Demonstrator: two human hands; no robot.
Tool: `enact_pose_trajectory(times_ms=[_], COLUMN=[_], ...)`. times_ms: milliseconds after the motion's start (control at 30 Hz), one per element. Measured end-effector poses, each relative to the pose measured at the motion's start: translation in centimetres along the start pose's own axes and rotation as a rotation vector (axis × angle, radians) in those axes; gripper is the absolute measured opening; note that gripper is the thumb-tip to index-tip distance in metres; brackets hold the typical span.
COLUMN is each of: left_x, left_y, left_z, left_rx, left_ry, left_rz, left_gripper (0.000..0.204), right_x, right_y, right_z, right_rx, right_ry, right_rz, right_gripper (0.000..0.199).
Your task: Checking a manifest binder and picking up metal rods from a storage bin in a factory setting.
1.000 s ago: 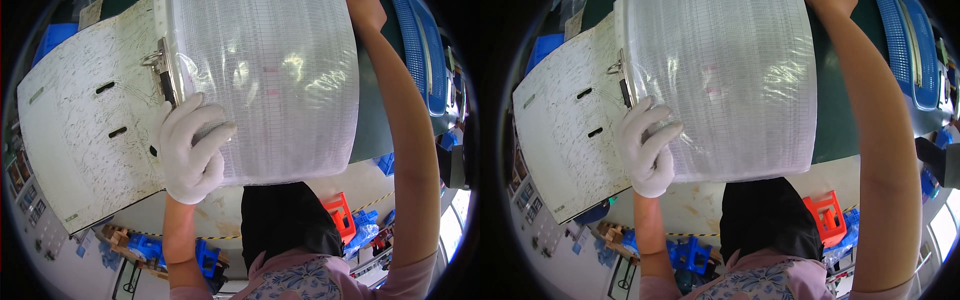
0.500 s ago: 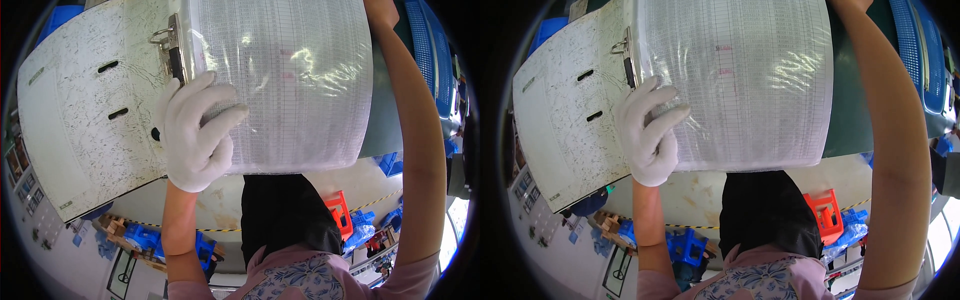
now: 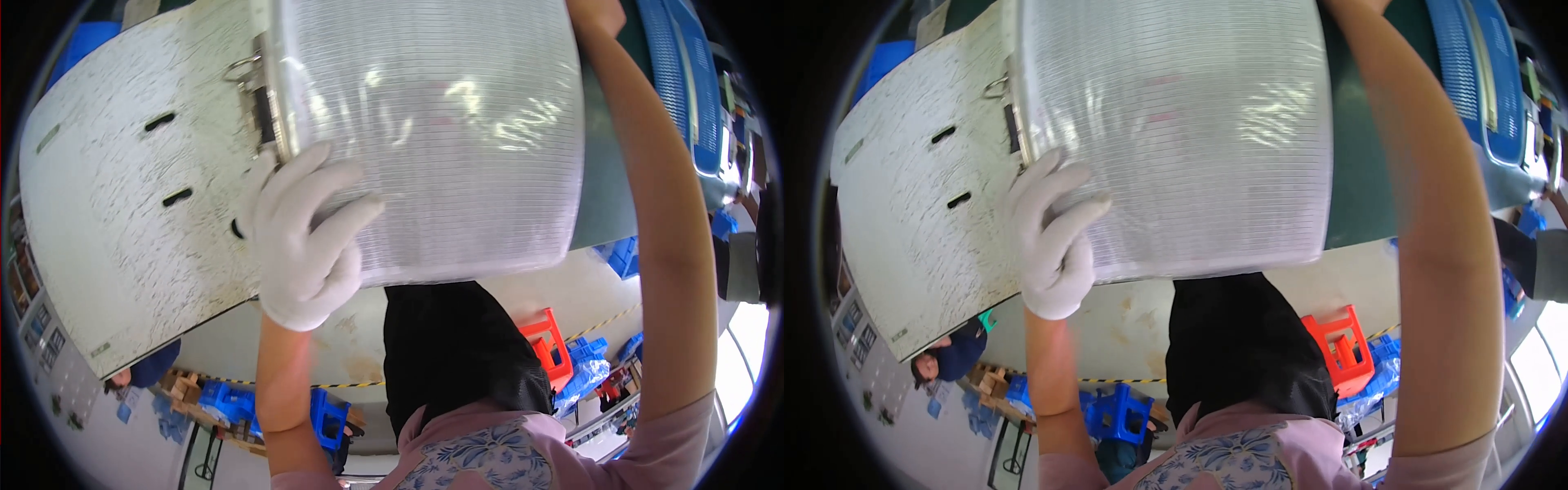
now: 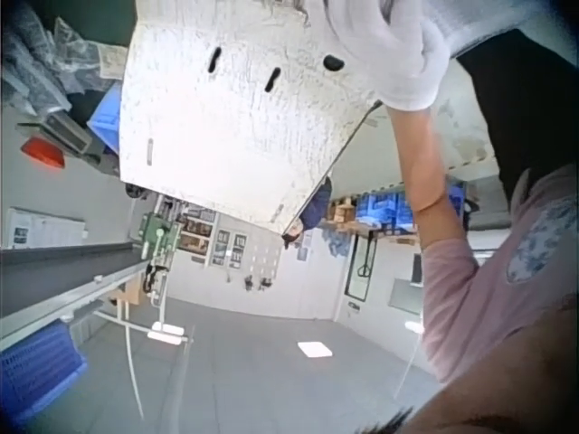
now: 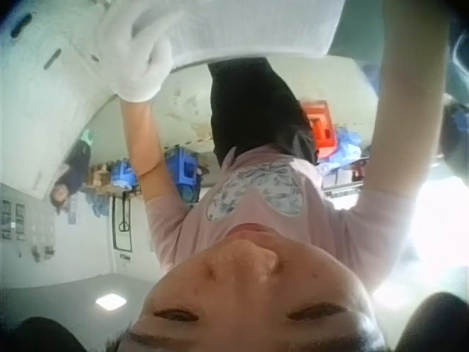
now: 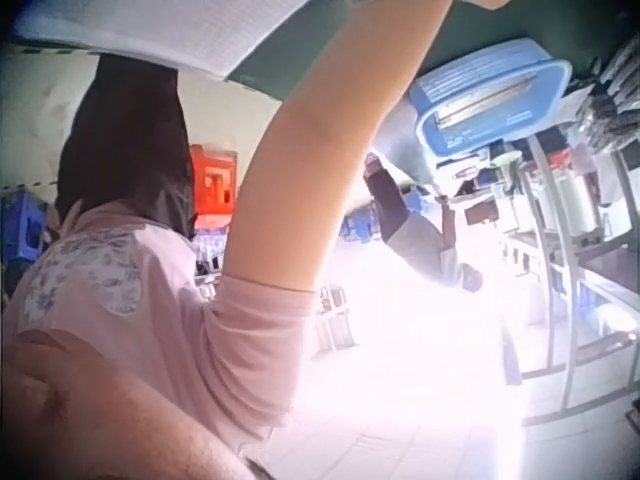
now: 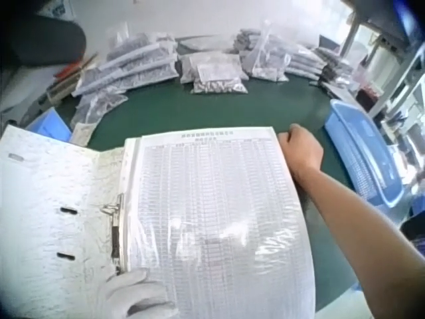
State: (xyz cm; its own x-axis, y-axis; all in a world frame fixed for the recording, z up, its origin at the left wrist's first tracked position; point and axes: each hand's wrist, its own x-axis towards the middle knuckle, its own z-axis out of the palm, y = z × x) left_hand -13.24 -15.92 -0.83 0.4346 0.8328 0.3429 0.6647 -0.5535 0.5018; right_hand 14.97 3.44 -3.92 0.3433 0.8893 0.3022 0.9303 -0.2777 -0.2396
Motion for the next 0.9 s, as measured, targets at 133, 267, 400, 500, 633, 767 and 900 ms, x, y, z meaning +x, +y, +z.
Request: enact_pose_trajectory(times_ms=[133, 267, 400, 500, 633, 767, 900], left_x=[-0.7, -0.2, 2.7, 5.8, 9.9, 14.5, 16.7], left_y=[0.9, 2.3, 3.1, 2.6, 1.3, -0.4, -1.3], left_z=[-0.7, -1.5, -2.3, -1.4, 0.6, 2.4, 4.0], left_rx=[0.043, 0.069, 0.125, 0.15, 0.156, 0.261, 0.298], left_ry=[-0.032, -0.122, -0.273, -0.341, -0.205, -0.169, -0.123], left_rz=[-0.022, -0.062, -0.136, -0.112, -0.193, -0.214, -0.152], left_gripper=[0.031, 0.03, 0.022, 0.019, 0.022, 0.031, 0.036], right_x=[0.3, 0.4, 0.4, 0.3, 0.1, 0.2, 0.0], right_y=[0.2, -0.1, -0.5, -0.2, 0.5, 0.6, 0.5], right_z=[1.0, 0.4, 0.1, -0.4, 1.2, 1.2, 1.2], right_rx=[0.014, 0.035, 0.06, 0.063, 0.035, 0.005, 0.013], right_ry=[0.061, 0.056, 0.02, -0.004, -0.019, -0.069, -0.037], right_rz=[-0.029, -0.029, -0.015, 0.001, 0.003, 0.004, -0.009], right_gripper=[0.028, 0.026, 0.024, 0.021, 0.022, 0.021, 0.016])
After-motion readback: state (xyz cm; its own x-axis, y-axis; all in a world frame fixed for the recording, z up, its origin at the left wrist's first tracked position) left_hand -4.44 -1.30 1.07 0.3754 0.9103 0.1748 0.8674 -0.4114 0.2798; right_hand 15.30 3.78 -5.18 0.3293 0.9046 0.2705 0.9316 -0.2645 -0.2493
